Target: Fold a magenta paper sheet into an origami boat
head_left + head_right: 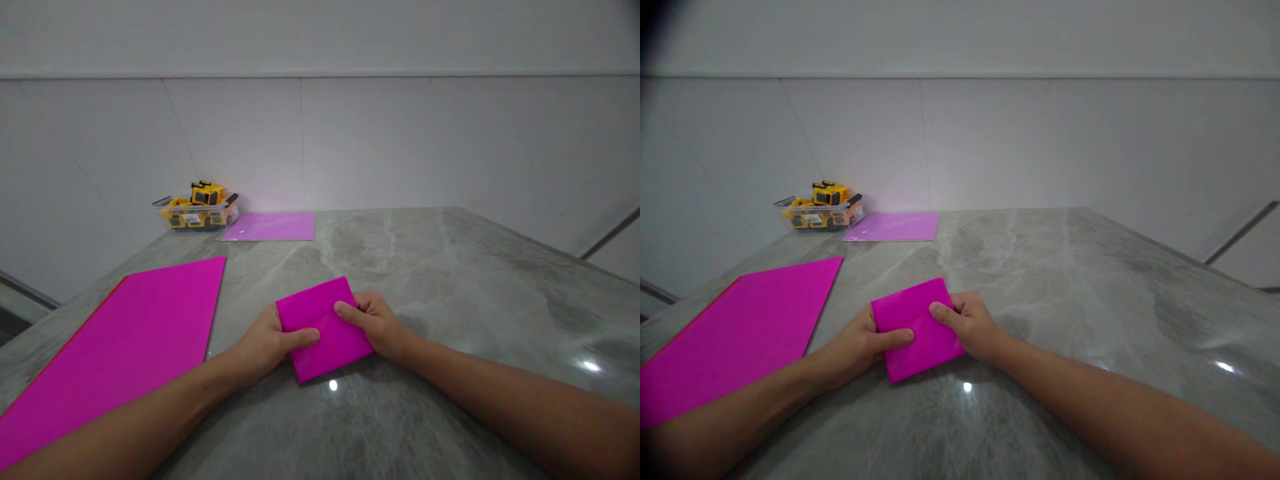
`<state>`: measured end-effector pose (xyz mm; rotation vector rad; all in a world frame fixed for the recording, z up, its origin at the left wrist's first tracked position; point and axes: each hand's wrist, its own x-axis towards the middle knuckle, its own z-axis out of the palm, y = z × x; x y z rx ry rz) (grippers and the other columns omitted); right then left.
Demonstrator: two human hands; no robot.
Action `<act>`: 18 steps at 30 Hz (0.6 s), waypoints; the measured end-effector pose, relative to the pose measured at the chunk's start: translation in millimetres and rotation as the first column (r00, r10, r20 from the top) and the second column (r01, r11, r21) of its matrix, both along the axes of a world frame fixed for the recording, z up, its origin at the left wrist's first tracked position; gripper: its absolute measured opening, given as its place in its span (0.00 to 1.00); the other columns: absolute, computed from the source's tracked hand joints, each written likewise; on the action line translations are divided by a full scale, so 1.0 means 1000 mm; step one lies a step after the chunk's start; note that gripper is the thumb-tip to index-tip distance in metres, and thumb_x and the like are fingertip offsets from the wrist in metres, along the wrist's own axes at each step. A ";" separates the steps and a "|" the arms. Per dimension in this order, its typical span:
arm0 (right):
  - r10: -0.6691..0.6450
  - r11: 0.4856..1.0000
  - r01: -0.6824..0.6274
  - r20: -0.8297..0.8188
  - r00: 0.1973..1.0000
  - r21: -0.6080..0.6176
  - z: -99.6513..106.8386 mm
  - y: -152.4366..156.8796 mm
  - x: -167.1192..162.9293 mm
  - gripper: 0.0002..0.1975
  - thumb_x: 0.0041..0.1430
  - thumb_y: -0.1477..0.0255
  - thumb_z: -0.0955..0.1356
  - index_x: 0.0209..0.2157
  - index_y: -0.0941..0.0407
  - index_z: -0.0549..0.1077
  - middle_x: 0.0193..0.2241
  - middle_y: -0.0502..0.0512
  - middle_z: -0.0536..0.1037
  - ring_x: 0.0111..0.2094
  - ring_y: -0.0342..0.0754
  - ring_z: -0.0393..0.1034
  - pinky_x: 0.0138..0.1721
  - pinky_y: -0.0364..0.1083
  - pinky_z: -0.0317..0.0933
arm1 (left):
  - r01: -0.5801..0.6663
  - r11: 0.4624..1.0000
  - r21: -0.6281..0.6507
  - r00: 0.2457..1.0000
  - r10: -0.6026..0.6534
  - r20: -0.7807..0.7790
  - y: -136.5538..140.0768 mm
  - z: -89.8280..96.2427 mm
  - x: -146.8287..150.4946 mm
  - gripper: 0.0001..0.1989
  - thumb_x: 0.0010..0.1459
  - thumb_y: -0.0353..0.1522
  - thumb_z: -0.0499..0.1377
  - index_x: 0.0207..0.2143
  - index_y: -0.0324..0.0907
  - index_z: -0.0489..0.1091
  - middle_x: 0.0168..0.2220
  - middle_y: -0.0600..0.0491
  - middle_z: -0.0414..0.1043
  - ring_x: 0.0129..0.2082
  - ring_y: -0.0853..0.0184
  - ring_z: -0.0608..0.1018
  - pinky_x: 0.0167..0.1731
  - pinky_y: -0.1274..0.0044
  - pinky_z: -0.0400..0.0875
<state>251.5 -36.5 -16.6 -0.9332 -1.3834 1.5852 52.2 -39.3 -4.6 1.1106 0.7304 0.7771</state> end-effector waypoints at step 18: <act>-0.150 0.989 0.148 -0.140 0.979 -0.028 0.003 0.011 -0.001 0.24 0.44 0.51 0.74 0.20 0.60 0.72 0.16 0.52 0.72 0.18 0.42 0.63 0.20 0.41 0.56 | 0.145 0.987 -0.069 0.885 -0.161 -0.437 -0.003 0.004 0.005 0.30 0.48 0.58 0.55 0.16 0.39 0.65 0.11 0.54 0.66 0.09 0.71 0.68 0.09 0.81 0.61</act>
